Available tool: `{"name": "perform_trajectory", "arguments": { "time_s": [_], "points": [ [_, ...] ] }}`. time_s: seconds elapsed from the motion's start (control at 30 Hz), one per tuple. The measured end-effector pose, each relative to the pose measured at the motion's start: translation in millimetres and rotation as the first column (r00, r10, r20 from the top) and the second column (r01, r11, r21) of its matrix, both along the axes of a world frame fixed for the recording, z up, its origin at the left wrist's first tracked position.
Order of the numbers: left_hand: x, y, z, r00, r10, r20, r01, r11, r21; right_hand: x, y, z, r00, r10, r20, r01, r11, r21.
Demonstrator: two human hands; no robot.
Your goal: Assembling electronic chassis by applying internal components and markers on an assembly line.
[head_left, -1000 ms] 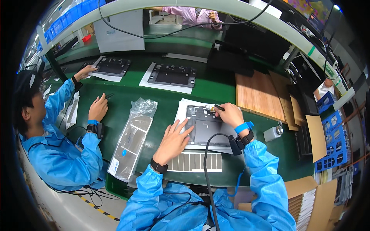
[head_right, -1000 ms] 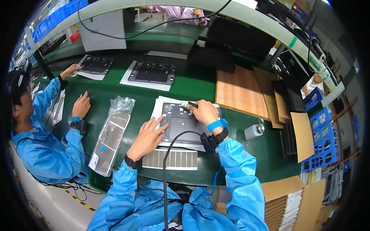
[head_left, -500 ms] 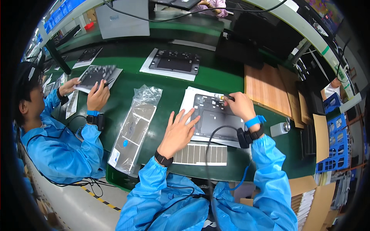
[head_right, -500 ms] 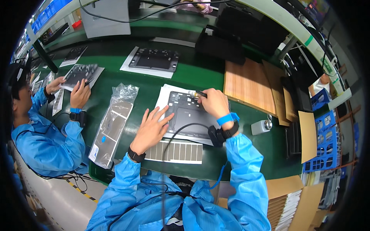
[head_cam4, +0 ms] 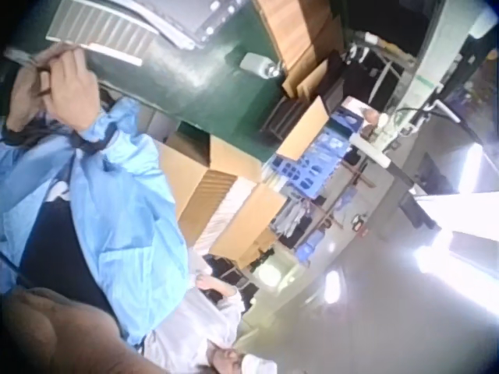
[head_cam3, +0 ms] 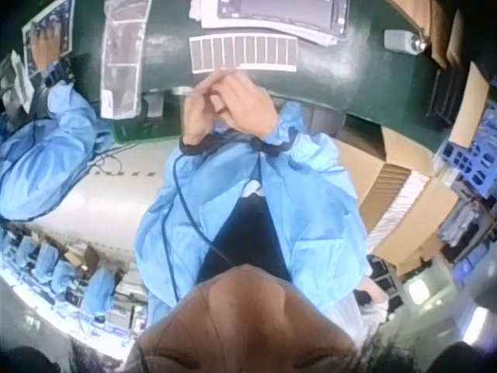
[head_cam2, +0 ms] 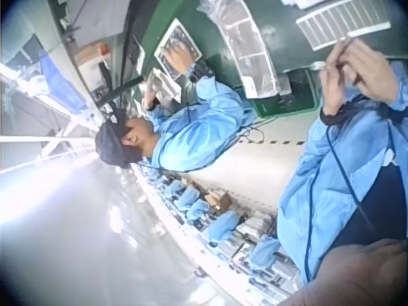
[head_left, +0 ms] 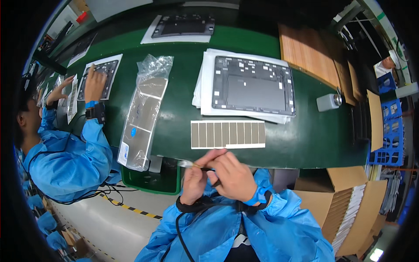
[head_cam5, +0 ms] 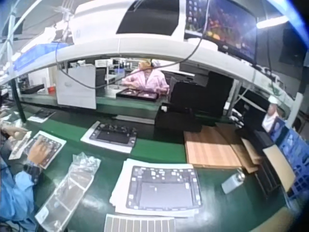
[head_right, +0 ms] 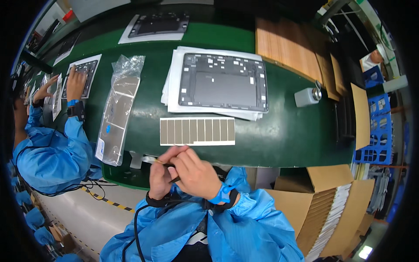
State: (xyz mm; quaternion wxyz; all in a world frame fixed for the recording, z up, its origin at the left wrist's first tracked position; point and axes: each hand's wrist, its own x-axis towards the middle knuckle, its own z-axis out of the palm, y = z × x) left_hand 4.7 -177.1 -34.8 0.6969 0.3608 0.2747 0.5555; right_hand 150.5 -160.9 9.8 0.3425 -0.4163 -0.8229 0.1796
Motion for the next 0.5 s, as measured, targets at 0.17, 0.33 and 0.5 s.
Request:
{"name": "perform_trajectory", "arguments": {
  "time_s": [0.17, 0.33, 0.5],
  "points": [
    [-50, 5, -22, 0.962, 0.25, -0.112, -0.197, 0.916, 0.351, 56, -8, -12, 0.864, -0.291, -0.411, 0.158, 0.932, -0.327],
    [-37, 32, 13, 0.179, 0.49, -0.853, 0.475, 0.716, 0.512, 52, 7, -44, 0.622, -0.57, -0.537, -0.052, 0.655, -0.754],
    [-35, 43, 5, 0.082, 0.497, -0.864, 0.627, 0.648, 0.432, 43, 8, -54, 0.555, -0.64, -0.532, 0.046, 0.662, -0.748]
  ]
}}
